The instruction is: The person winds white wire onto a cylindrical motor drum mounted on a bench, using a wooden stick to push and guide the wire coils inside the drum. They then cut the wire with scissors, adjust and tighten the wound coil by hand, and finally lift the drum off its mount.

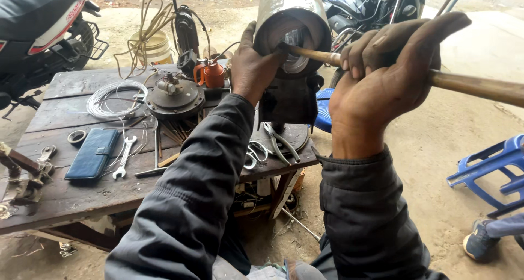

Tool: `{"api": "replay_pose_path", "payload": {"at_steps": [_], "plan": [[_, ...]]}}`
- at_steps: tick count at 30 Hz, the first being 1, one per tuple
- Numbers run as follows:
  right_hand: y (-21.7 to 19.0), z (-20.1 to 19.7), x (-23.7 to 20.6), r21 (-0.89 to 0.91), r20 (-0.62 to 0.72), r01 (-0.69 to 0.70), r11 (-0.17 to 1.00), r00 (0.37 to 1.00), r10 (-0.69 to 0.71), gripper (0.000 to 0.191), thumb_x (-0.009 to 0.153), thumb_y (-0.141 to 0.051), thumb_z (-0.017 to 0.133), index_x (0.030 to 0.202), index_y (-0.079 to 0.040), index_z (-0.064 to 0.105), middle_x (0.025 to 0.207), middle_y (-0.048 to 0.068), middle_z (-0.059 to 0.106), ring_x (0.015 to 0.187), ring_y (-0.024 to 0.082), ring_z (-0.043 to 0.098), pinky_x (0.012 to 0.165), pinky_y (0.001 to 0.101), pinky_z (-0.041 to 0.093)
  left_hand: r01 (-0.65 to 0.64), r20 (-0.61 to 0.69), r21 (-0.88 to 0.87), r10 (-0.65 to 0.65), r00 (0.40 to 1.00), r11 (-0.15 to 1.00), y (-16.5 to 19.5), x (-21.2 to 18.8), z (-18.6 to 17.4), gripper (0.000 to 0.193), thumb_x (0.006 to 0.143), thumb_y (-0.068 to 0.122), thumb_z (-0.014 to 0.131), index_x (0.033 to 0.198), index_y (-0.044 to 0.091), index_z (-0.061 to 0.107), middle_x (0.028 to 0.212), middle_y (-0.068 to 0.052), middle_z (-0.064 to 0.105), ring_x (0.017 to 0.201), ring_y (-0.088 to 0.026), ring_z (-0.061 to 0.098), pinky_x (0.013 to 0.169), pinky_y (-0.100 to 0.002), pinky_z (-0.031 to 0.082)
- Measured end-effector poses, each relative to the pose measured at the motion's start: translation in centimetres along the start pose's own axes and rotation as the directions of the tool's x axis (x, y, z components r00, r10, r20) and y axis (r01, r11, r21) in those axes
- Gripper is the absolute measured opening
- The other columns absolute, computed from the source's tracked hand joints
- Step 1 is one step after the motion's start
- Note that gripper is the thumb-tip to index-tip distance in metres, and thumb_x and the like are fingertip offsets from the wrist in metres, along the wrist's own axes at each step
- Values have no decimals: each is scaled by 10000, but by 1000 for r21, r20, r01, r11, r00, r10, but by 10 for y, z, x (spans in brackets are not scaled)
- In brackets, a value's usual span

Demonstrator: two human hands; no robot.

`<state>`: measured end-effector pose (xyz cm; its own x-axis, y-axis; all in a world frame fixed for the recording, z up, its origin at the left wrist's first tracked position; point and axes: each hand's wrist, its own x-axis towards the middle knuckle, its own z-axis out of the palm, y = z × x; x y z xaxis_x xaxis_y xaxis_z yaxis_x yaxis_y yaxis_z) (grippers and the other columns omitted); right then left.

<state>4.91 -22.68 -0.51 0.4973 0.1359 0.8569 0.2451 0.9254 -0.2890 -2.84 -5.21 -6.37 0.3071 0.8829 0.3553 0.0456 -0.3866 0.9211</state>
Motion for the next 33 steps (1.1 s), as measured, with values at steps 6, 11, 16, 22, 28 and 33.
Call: {"api": "replay_pose_path", "payload": {"at_steps": [6,11,16,22,28,33], "plan": [[-8,0,4,-25,176,97,995,980,-91,542,1171,-471,395,835,-54,476,550,61,337,376,164,365,459,323,394,-109,-104,-19,107,989,994,-8,5,8,805,748,237,765,1467,1,492,1149,-168,768,1024,-230,788,866,-320,620],[-7,1,10,-15,196,125,992,973,-120,553,1165,-474,372,879,-13,480,572,85,334,373,175,343,460,349,397,-84,-137,-19,81,987,996,-5,9,11,752,752,270,792,1424,44,544,1156,-166,755,1035,-250,774,897,-341,609],[1,0,20,36,226,61,997,972,-68,563,1177,-469,379,849,-25,486,560,65,329,364,162,321,448,340,364,-29,-144,64,38,989,998,1,7,10,746,740,288,795,1419,84,565,1151,-153,758,1042,-260,764,919,-358,592],[6,6,14,-41,235,98,994,968,-85,568,1176,-476,395,835,-28,474,565,79,356,363,178,363,429,324,355,20,-147,137,1,989,990,0,9,13,784,728,291,792,1451,131,534,1172,-126,754,1048,-255,758,924,-355,582],[13,6,19,57,135,68,996,988,-76,514,1157,-429,441,844,-27,511,559,49,370,372,147,331,419,338,348,84,-150,204,-53,987,975,3,10,14,808,720,320,831,1455,183,525,1202,-96,752,1089,-262,735,970,-360,558],[3,-6,4,56,147,153,987,976,-160,486,1136,-468,429,850,-80,487,576,58,385,374,145,359,409,323,358,101,-165,209,-66,984,973,10,4,14,820,742,409,831,1467,215,503,1209,-110,737,1105,-292,722,950,-390,556]]}}
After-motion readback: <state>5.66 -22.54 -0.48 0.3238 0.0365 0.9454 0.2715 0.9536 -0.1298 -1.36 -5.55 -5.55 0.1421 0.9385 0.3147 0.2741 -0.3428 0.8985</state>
